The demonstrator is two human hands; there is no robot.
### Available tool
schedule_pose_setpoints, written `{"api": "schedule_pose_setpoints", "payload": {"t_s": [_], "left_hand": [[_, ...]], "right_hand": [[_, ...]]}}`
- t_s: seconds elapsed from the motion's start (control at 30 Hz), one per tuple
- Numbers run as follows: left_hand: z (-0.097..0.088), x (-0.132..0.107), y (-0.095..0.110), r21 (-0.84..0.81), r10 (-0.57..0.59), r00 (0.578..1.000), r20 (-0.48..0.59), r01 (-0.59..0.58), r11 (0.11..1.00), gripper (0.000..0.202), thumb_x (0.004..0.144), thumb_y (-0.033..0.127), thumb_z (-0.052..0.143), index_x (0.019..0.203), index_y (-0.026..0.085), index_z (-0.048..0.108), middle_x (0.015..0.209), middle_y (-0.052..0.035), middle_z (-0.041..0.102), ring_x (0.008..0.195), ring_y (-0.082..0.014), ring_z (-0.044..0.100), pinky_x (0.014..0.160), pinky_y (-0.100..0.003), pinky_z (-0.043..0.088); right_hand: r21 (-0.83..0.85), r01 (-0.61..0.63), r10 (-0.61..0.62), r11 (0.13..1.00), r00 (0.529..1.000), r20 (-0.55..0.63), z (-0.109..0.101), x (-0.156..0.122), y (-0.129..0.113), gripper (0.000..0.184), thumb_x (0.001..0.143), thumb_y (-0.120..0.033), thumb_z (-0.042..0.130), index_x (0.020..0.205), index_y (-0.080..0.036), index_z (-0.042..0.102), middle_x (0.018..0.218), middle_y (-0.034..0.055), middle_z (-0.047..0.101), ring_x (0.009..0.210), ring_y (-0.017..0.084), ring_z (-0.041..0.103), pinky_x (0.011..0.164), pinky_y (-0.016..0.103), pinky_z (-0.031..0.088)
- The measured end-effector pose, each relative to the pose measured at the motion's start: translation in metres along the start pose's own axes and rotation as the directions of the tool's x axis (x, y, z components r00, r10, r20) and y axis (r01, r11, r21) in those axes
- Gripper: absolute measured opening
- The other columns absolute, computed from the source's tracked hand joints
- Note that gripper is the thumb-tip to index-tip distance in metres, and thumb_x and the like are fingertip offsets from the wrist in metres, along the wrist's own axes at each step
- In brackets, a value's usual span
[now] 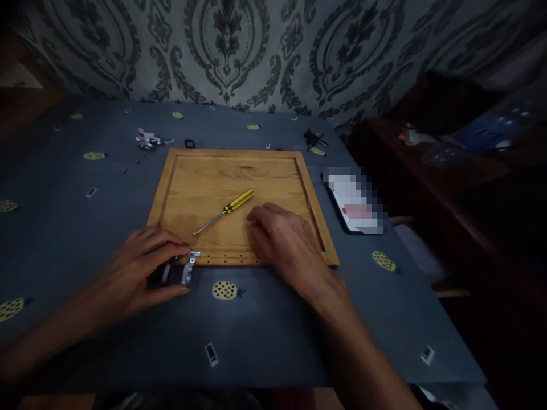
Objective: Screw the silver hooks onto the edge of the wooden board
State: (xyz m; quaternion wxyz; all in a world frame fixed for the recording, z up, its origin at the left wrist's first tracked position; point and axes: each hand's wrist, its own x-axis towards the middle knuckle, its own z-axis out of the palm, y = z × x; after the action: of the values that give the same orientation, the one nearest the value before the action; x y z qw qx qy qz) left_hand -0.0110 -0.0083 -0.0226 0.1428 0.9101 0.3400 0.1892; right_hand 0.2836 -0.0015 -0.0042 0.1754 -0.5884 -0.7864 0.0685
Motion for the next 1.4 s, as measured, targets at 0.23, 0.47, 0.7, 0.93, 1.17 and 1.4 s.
{"api": "schedule_pose_setpoints", "payload": {"t_s": [0.23, 0.47, 0.7, 0.93, 1.17, 1.4], "left_hand": [[-0.002, 0.002, 0.001, 0.000, -0.001, 1.000, 0.008, 0.001, 1.000, 0.027, 0.093, 0.040, 0.075, 0.112, 0.022, 0.067, 0.111, -0.0050, 0.071, 0.105, -0.0263, 0.063, 0.093, -0.044, 0.046], [-0.006, 0.003, 0.001, 0.025, 0.002, 1.000, 0.031, -0.003, 1.000, 0.028, 0.094, 0.041, 0.074, 0.114, 0.022, 0.067, 0.111, -0.0052, 0.071, 0.105, -0.0257, 0.064, 0.091, -0.043, 0.047], [-0.009, 0.005, 0.005, 0.026, -0.010, 0.999, 0.048, 0.009, 1.000, 0.027, 0.094, 0.038, 0.075, 0.114, 0.021, 0.067, 0.111, -0.0049, 0.071, 0.105, -0.0248, 0.064, 0.093, -0.042, 0.047], [-0.011, 0.004, 0.004, 0.016, -0.016, 0.997, 0.075, 0.015, 1.000, 0.036, 0.095, 0.044, 0.074, 0.121, 0.021, 0.065, 0.114, -0.0062, 0.070, 0.108, -0.0257, 0.063, 0.096, -0.043, 0.046], [-0.011, 0.005, 0.006, -0.008, -0.044, 0.996, 0.082, 0.044, 0.999, 0.034, 0.092, 0.040, 0.078, 0.119, 0.021, 0.068, 0.113, -0.0056, 0.070, 0.108, -0.0257, 0.062, 0.098, -0.043, 0.046], [-0.012, 0.005, 0.008, 0.034, -0.063, 0.993, 0.096, 0.060, 0.998, 0.034, 0.094, 0.044, 0.077, 0.117, 0.022, 0.067, 0.111, -0.0055, 0.070, 0.108, -0.0254, 0.062, 0.095, -0.042, 0.047]], "right_hand": [[-0.061, 0.031, -0.039, 0.998, 0.990, -0.133, 0.033, 0.013, 0.009, 0.050, 0.100, -0.015, 0.045, 0.149, -0.013, 0.056, 0.158, 0.0247, 0.050, 0.143, 0.037, 0.055, 0.114, 0.056, 0.049], [0.013, 0.084, -0.083, 0.996, 0.995, -0.053, 0.030, 0.016, 0.017, 0.024, 0.095, -0.018, 0.056, 0.114, -0.022, 0.069, 0.125, 0.0144, 0.074, 0.118, 0.034, 0.067, 0.102, 0.052, 0.055], [0.193, 0.100, -0.090, 0.976, 0.994, -0.062, 0.011, 0.010, 0.009, 0.013, 0.094, -0.024, 0.063, 0.104, -0.024, 0.072, 0.101, 0.0093, 0.076, 0.095, 0.029, 0.070, 0.085, 0.043, 0.055], [0.759, 0.033, 0.368, 0.650, 0.860, -0.353, 0.001, 0.009, -0.009, 0.016, 0.083, -0.035, 0.084, 0.081, -0.024, 0.072, 0.076, 0.0008, 0.069, 0.054, 0.013, 0.055, 0.052, 0.032, 0.046], [0.922, 0.107, 0.427, 0.372, 0.862, -0.272, 0.005, 0.001, -0.032, 0.026, 0.092, -0.049, 0.075, 0.085, -0.025, 0.067, 0.084, 0.0004, 0.070, 0.052, 0.013, 0.059, 0.044, 0.030, 0.048], [0.860, 0.103, 0.328, 0.500, 0.896, -0.298, 0.009, -0.013, -0.053, 0.026, 0.097, -0.051, 0.069, 0.088, -0.027, 0.064, 0.082, -0.0001, 0.067, 0.049, 0.013, 0.059, 0.044, 0.030, 0.053]]}}
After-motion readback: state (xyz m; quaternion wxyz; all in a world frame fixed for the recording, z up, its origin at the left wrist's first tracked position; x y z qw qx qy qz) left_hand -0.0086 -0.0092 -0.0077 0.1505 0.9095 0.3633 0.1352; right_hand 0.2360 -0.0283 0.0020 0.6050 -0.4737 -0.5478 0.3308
